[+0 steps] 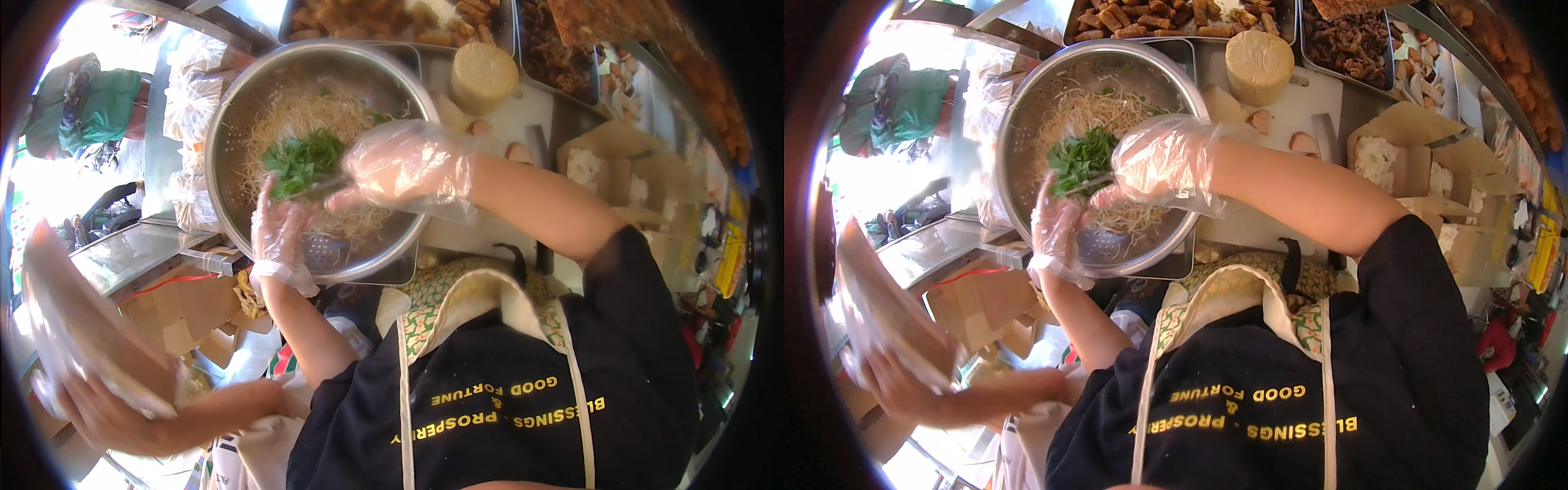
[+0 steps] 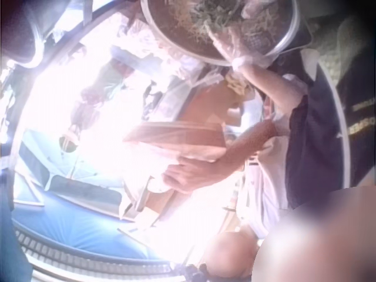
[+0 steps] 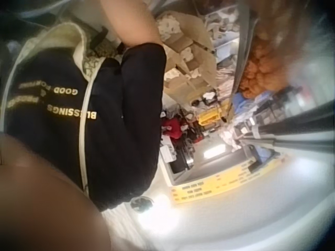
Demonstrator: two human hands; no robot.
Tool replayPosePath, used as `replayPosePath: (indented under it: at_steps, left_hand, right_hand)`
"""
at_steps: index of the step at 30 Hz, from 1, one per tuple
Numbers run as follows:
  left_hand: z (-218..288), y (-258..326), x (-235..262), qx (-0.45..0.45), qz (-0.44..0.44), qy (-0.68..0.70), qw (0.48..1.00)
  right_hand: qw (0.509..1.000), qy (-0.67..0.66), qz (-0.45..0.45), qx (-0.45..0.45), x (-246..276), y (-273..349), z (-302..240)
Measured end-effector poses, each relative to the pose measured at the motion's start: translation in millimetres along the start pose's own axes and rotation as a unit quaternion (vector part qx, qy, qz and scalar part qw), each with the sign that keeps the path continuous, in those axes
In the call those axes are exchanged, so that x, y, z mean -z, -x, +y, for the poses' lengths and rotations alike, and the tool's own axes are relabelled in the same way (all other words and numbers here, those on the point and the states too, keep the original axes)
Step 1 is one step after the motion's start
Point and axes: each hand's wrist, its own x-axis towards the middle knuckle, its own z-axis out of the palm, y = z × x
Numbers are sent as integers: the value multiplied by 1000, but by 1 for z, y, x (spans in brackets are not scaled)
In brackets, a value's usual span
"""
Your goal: The person assembles food boxes by placing noodles, greens, and sliced meat into cardboard containers. They use scissors to cut the meat and arrange the ingredients before handing the boxes to a coworker.
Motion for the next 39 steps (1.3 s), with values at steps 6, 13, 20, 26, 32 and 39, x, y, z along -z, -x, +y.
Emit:
replayPosePath:
  at_steps: [6, 13, 20, 26, 32, 39]
  left_hand:
    - [1, -6, 9, 21, 79, -97, 992]
    - [17, -2, 0, 22, 107, -207, 972]
    - [24, -11, -29, -11, 188, -503, 844]
    - [5, 2, -52, 83, 129, -589, 793]
    - [31, 8, -19, 56, 188, -586, 786]
    - [16, -70, -29, -162, 120, -647, 735]
  right_hand:
    - [998, -62, -4, -31, -4, 1, -3]
    - [999, -35, 8, -20, 6, 14, -12]
    - [954, 123, 269, 42, -4, 21, 14]
    - [911, 118, 371, 136, -38, -4, 27]
    - [950, 122, 276, 79, -45, 25, 27]
    - [963, 92, 250, 50, -59, 46, 26]
